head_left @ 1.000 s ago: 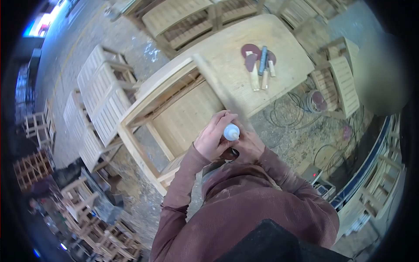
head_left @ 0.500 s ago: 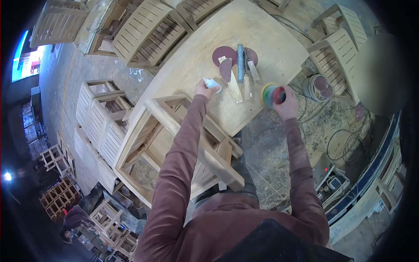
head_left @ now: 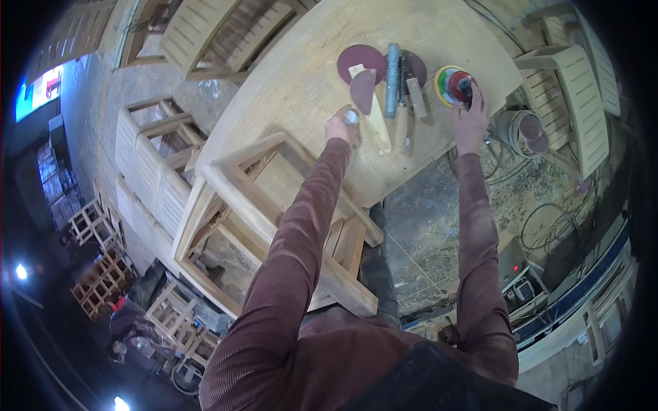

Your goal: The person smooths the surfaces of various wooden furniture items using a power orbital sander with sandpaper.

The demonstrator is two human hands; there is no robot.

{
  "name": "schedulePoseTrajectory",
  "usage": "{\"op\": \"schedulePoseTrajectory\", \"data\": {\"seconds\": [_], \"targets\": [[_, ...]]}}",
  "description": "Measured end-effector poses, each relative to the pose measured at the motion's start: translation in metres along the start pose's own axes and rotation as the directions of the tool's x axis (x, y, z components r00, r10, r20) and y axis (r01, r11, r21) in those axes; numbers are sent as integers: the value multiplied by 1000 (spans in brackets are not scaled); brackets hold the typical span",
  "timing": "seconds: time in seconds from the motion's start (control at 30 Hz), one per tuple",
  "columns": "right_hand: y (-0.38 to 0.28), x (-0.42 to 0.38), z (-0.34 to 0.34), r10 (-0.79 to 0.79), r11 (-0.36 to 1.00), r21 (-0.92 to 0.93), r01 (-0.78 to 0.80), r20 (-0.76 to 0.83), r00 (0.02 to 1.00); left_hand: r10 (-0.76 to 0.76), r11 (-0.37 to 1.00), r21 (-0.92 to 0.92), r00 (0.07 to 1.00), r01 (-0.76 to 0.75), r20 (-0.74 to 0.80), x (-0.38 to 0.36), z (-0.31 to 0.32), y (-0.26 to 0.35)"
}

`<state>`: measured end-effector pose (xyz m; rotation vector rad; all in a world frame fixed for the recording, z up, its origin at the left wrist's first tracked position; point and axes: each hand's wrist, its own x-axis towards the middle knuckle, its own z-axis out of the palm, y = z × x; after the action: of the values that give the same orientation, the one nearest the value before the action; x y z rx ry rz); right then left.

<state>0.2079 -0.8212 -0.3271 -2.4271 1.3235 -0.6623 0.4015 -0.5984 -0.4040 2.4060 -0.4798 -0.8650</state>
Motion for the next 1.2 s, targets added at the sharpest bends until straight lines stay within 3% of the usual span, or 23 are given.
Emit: {"op": "schedulePoseTrajectory", "data": {"seconds": [0.07,0.13,0.17,0.2,0.23,0.27,0.3,0.33,0.37,0.4,0.47,0.5,0.57,0.63,0.7,0.73,0.83,0.93,1.0,1.07,1.1,1.13,1.2], "targets": [[-28,-18,7,-29,989,147,23,35,999,-28,999,-19,1000,27,-14,-3,-10,-5],[-73,-38,9,-54,955,294,31,70,996,-59,987,154,997,52,47,-9,-34,-1],[-107,-48,8,140,722,641,-260,232,962,-72,985,161,997,65,38,-5,-49,-4],[-142,-58,4,237,311,805,-505,449,862,-114,934,351,987,67,117,0,-67,-7],[-175,-67,-3,204,258,813,-522,483,852,-166,851,523,969,49,181,2,-89,-8],[-207,-74,-10,170,206,818,-537,511,843,-152,846,532,973,39,172,-9,-127,5],[-235,-84,-11,78,148,735,-662,659,748,-135,840,542,977,26,163,-32,-172,30],[-260,-94,-9,-21,110,626,-772,778,628,-73,880,469,997,71,-14,-65,-209,53],[-284,-103,-7,-111,93,460,-883,886,450,-17,914,400,994,59,-108,-86,-241,56],[-306,-110,-4,-199,97,275,-957,947,252,160,952,296,956,-83,-246,-112,-267,46],[-345,-116,3,-301,121,233,-965,935,188,112,982,-104,930,-158,-351,-174,-308,50],[-358,-117,8,-393,150,184,-971,913,112,176,979,-17,893,-201,-415,-200,-320,24],[-373,-117,32,-442,14,-2,-1000,897,-8,159,983,153,873,-98,-460,-260,-340,-15],[-383,-122,25,-391,5,1,-1000,921,-1,62,988,150,842,23,-537,-315,-351,-69],[-389,-118,-2,-365,225,332,-916,900,237,-131,974,72,787,217,-603,-366,-356,-130],[-385,-136,28,-330,209,353,-912,903,274,-226,937,71,749,342,-623,-391,-359,-158],[-388,-132,22,-337,135,262,-956,919,205,-338,842,102,666,529,-665,-446,-359,-237],[-396,-133,9,-312,73,326,-943,905,289,-440,743,71,565,666,-698,-475,-355,-306],[-396,-133,3,-304,172,356,-919,906,294,-404,700,97,504,708,-764,-487,-341,-383],[-399,-130,1,-292,267,393,-880,903,315,-359,659,113,443,744,-822,-482,-342,-407],[-401,-130,2,-295,279,402,-872,900,321,-616,763,-324,477,560,-627,-478,-349,-405],[-401,-130,4,-295,289,409,-865,898,326,-729,609,-719,593,334,-342,-472,-354,-403],[-399,-131,5,-256,362,403,-841,910,326,-753,538,-800,579,265,-314,-459,-356,-406]]}}
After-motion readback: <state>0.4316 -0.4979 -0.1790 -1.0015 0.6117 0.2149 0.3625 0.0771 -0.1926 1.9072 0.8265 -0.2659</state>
